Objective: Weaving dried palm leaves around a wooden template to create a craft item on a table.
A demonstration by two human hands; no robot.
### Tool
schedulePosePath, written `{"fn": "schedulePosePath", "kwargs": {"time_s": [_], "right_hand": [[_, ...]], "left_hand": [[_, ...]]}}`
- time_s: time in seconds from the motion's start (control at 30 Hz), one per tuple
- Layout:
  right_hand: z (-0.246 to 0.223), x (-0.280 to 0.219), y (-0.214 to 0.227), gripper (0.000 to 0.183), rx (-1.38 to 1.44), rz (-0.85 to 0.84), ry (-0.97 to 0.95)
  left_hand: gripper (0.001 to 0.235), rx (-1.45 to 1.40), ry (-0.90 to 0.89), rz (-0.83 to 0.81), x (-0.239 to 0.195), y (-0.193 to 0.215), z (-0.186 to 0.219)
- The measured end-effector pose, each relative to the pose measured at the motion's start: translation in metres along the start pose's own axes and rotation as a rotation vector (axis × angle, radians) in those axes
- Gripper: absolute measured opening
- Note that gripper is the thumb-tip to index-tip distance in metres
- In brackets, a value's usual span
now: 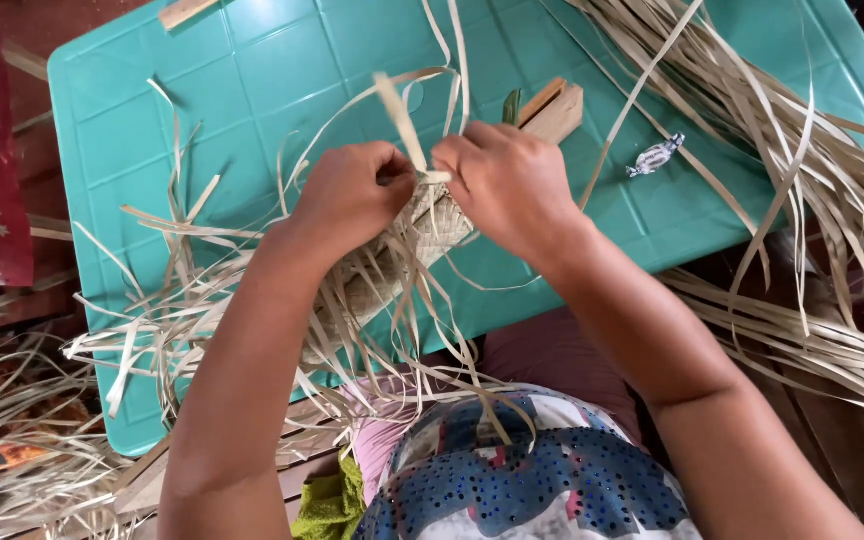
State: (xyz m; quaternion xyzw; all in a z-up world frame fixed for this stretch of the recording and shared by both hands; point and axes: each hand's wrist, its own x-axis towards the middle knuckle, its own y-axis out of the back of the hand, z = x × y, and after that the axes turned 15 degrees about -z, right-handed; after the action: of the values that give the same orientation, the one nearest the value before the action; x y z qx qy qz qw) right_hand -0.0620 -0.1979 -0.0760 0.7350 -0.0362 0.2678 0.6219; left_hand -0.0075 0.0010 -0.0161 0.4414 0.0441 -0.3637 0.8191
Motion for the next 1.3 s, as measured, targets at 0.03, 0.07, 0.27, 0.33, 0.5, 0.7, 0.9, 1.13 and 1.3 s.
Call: {"fn": "schedulePosePath", "kwargs": {"time_s": [0.03, 0.07, 0.27, 0.33, 0.5, 0.7, 0.9, 1.13, 1.3], "right_hand": [[0.003, 0.003, -0.006, 0.009, 0.002, -0.001, 0.000], [0.006, 0.007, -0.011, 0.007, 0.008, 0.007, 0.018], [0.005, 0.015, -0.006, 0.004, 0.242, -0.019, -0.001], [0.005, 0.015, -0.004, 0.003, 0.404, -0.053, -0.035], [0.013, 0.024, 0.005, 0.011, 0.545, -0.383, -0.147], [0.009, 0.007, 0.032, 0.019, 0.471, -0.469, -0.084], [-0.009, -0.023, 0.015, 0.005, 0.263, -0.289, 0.035], [-0.004, -0.018, 0.019, 0.008, 0.203, -0.167, 0.107], [0.017, 0.001, 0.004, 0.024, 0.244, -0.140, 0.013]], "left_hand": [[0.028, 0.000, 0.001, -0.001, -0.005, 0.001, 0.003], [0.023, -0.022, 0.032, -0.009, -0.010, 0.002, 0.007], [0.029, 0.028, 0.006, -0.016, -0.007, 0.005, 0.005], [0.028, 0.025, 0.012, -0.011, -0.003, 0.004, 0.002], [0.029, 0.026, 0.081, -0.091, -0.003, 0.012, 0.011], [0.026, -0.077, 0.117, -0.187, -0.012, 0.021, 0.025], [0.021, -0.025, 0.040, -0.138, 0.017, 0.016, -0.008], [0.014, 0.192, -0.058, 0.058, 0.021, -0.008, -0.008], [0.014, 0.345, -0.160, 0.095, 0.012, -0.009, -0.011]]}}
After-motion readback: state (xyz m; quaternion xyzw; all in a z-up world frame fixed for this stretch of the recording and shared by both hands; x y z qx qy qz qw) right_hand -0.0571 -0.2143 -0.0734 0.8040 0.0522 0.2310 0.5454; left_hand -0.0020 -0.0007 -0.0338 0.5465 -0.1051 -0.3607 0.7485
